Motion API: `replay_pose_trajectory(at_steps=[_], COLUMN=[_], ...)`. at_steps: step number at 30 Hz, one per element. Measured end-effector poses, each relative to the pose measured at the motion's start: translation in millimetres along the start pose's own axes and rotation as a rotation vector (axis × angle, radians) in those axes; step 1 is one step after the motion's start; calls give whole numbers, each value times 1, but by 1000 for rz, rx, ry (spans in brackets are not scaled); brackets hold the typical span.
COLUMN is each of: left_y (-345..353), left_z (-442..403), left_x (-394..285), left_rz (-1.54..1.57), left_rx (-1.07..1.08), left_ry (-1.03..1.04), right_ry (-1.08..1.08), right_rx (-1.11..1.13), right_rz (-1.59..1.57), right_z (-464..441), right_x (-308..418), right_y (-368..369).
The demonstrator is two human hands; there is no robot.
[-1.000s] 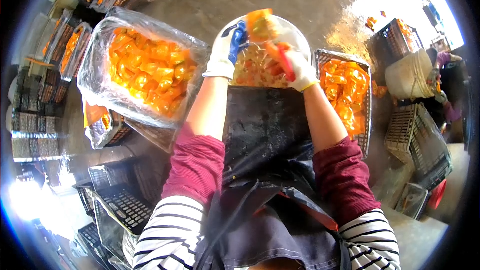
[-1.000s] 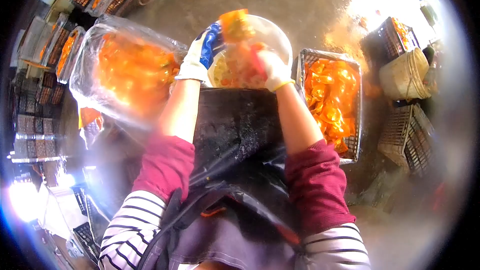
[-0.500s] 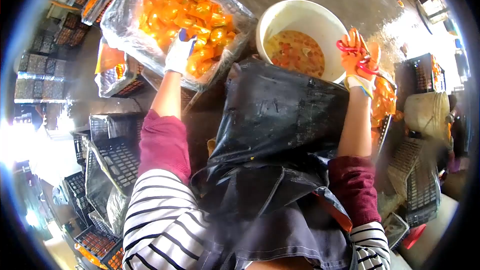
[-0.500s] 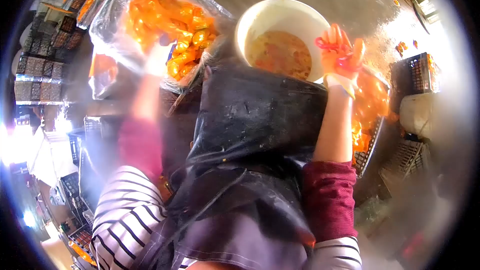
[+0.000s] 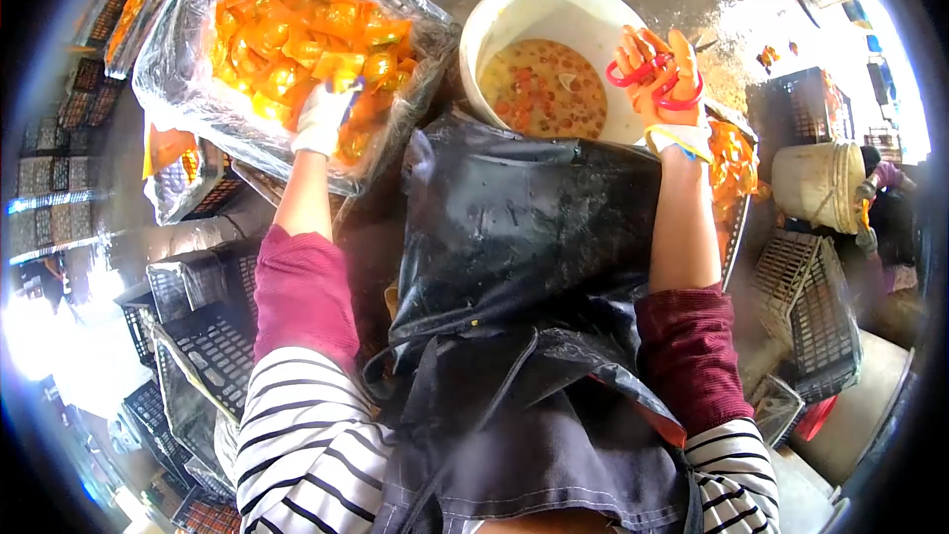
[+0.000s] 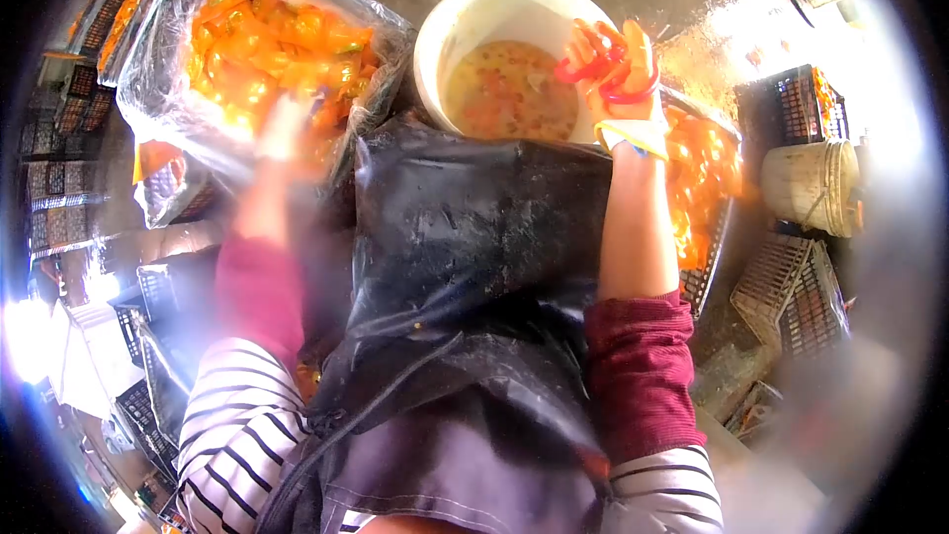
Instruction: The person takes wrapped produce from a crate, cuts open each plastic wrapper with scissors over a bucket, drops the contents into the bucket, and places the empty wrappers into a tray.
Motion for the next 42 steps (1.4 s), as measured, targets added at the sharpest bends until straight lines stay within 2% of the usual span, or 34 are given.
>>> replay_pose_trajectory(at_steps=[1, 3, 4, 8, 9, 12, 13, 14, 15, 18, 19, 20, 21, 23, 26, 29, 32, 33, 36, 37, 39, 40, 42], left_y=[-23, -22, -20, -19, -22, -7, -10, -15, -17, -3, 5, 23, 33, 71, 72, 67, 69, 65, 68, 74, 100, 110, 109], left_z=[22, 21, 14, -23, -27, 9, 12, 15, 23, 50, 59, 42, 46, 34, 46, 36, 38, 47, 47, 39, 40, 44, 43], left_x=[-7, 7, 13, 9, 3, -80, -99, -117, -142, -218, -237, -241, -248, -249, -263, -256, -266, -271, -262, -259, -266, -273, -278], left_rz=[228, 665, 810, 1201, 1294, 1765, 1666, 1567, 1465, 1659, 1665, 1578, 1539, 1522, 1382, 921, 664, 693, 841, 1012, 1385, 1565, 1389], left_rx=[-265, -229, -227, -144, -109, 86, 51, 17, 36, 97, 139, 120, 121, 169, 227, 22, -23, -30, 49, 78, 378, 534, 498], left_ry=[25, -79, -45, 283, 361, 154, 227, 300, 286, 340, 372, 397, 415, 416, 393, 345, 405, 464, 289, 302, 215, 165, 339], right_ry=[17, -3, 1, -6, 2, -11, -19, -12, 5, 63, 94, 130, 140, 123, 149, 89, 168, 161, 357, 323, 252, 264, 285], right_rx=[7, 48, 58, 141, 148, 176, 188, 273, 358, 368, 354, 334, 350, 325, 306, 374, 321, 362, 236, 193, 107, 96, 77], right_rz=[30, 115, 136, 209, 330, 554, 605, 497, 387, 503, 643, 782, 652, 748, 971, 1131, 1190, 1125, 999, 1038, 1111, 1024, 849], right_z=[1, 2, 3, 0, 4, 5, 4, -4, -10, -16, -11, -7, -16, -1, 16, 12, 26, 25, 30, 32, 37, 34, 20], right_x=[-2, -5, -6, -13, -15, -15, -16, -25, -35, -57, -60, -60, -67, -59, -52, -53, -46, -47, -52, -45, -33, -34, -44], right_y=[0, 2, 1, -2, 3, 8, 9, 3, -2, -6, 1, 5, -8, 1, 13, 20, 30, 32, 22, 26, 32, 26, 5])
Point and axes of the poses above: each hand's wrist, its own z-axis away from the middle knuckle, its own y-axis out of the palm, x = y × z, the point moved 10 cm from there along -z, towards the middle knuckle, and after that the axes turned 2 degrees about y, right-handed, at the moved point
